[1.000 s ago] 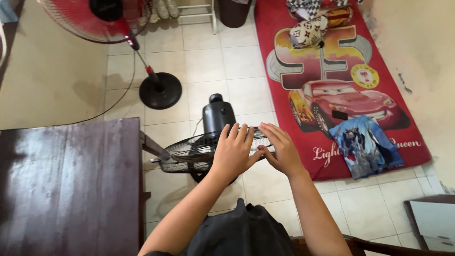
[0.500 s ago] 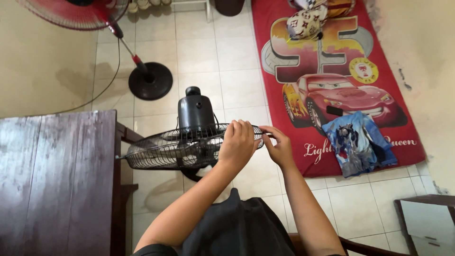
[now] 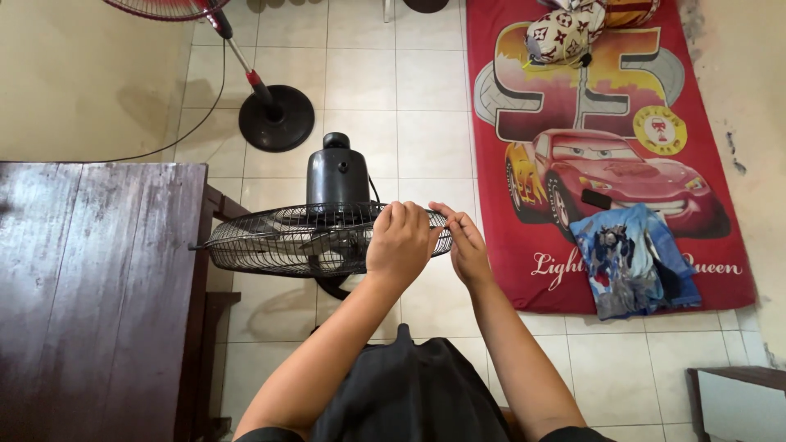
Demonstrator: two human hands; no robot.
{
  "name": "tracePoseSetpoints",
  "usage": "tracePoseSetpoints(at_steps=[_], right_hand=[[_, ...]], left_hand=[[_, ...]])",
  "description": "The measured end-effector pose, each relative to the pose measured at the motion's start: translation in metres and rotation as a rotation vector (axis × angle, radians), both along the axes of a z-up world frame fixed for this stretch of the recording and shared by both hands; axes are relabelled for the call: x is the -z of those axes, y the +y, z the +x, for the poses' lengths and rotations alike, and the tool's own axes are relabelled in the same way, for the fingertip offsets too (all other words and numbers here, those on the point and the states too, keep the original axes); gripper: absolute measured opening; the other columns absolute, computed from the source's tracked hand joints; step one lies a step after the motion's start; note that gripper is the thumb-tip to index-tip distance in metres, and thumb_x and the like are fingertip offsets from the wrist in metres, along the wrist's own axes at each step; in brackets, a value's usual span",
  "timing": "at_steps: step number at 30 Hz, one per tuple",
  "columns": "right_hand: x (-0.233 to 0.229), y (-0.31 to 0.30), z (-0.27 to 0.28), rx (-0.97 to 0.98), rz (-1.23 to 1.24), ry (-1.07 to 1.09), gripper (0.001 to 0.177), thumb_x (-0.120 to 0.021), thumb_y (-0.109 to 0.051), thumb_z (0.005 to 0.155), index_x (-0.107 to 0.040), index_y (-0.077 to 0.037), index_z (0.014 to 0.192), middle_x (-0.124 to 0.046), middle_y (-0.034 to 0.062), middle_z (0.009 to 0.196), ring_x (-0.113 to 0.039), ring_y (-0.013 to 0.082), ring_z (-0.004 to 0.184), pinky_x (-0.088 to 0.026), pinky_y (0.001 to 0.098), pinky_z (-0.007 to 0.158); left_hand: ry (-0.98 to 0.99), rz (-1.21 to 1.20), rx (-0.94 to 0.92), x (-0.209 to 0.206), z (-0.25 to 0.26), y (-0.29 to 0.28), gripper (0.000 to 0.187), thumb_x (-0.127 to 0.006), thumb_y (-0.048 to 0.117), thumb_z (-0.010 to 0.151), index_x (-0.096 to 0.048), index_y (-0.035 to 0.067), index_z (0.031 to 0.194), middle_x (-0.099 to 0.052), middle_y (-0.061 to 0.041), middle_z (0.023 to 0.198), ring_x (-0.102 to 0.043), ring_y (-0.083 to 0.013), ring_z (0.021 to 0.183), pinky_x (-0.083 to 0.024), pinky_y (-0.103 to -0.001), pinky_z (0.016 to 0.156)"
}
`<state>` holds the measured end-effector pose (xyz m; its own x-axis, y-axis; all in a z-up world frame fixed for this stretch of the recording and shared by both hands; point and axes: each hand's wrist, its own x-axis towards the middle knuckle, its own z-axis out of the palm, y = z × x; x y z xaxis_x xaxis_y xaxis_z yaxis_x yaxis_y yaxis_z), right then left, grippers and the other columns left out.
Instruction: The person removes the front grille of a standing electric fan, then uses a screwdriver to loosen and remove the fan blades. Screws are placed on a nearby table. The person continues to unscrew and remove additional blade sections, placing them on the table. The video ends with the fan partially disassembled.
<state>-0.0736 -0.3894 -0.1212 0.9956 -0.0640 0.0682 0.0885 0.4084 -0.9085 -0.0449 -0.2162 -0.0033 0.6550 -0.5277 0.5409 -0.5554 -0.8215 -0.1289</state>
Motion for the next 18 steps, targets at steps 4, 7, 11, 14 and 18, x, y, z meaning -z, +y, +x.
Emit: tracePoseSetpoints(at_steps=[4,7,11,14,18], right_hand=[[-0.002,0.001,-0.002,-0.037,0.069,-0.023,0.015,-0.044,-0.018,0.112,-0.053,-0.007,0.106,-0.05,0.0258,0.151,-0.044,0.0271,0.144,-0.031,0.0422,0.123],[-0.003,-0.004,-0.002,-0.093,0.133,-0.023,0.014,-0.045,-0.017,0.111,-0.053,-0.007,0.106,-0.049,0.0271,0.152,-0.046,0.0285,0.141,-0.034,0.0436,0.12],[-0.002,-0.006,0.0,-0.108,0.15,-0.019,0.013,-0.047,-0.018,0.111,-0.053,-0.007,0.105,-0.048,0.0287,0.152,-0.046,0.0277,0.142,-0.036,0.042,0.121],[0.0,-0.007,0.0,-0.11,0.181,-0.011,0.013,-0.049,-0.019,0.11,-0.054,-0.007,0.105,-0.048,0.0285,0.152,-0.047,0.0279,0.141,-0.037,0.042,0.119],[0.013,-0.013,-0.001,-0.125,0.221,-0.007,0.013,-0.051,-0.018,0.11,-0.055,-0.007,0.105,-0.048,0.0281,0.152,-0.048,0.0286,0.138,-0.037,0.0434,0.118]], left_hand=[[0.003,0.01,0.013,-0.002,-0.001,0.0,0.045,-0.064,0.049,0.095,-0.07,0.004,0.095,-0.063,-0.01,0.094,-0.058,-0.0255,0.096,-0.048,-0.036,0.096],[0.013,0.032,0.012,-0.001,-0.002,-0.001,0.045,-0.064,0.049,0.095,-0.07,0.004,0.094,-0.064,-0.01,0.094,-0.059,-0.0258,0.097,-0.048,-0.036,0.096],[0.001,0.043,0.001,0.0,-0.002,-0.002,0.046,-0.063,0.05,0.094,-0.07,0.005,0.094,-0.065,-0.01,0.097,-0.059,-0.0258,0.099,-0.047,-0.036,0.098],[-0.006,0.051,-0.001,0.002,-0.001,-0.003,0.046,-0.063,0.05,0.095,-0.07,0.005,0.095,-0.065,-0.011,0.098,-0.06,-0.0262,0.1,-0.047,-0.036,0.099],[0.013,0.058,0.002,0.003,-0.001,-0.002,0.047,-0.063,0.05,0.096,-0.07,0.004,0.096,-0.065,-0.011,0.097,-0.059,-0.0264,0.1,-0.047,-0.037,0.099]])
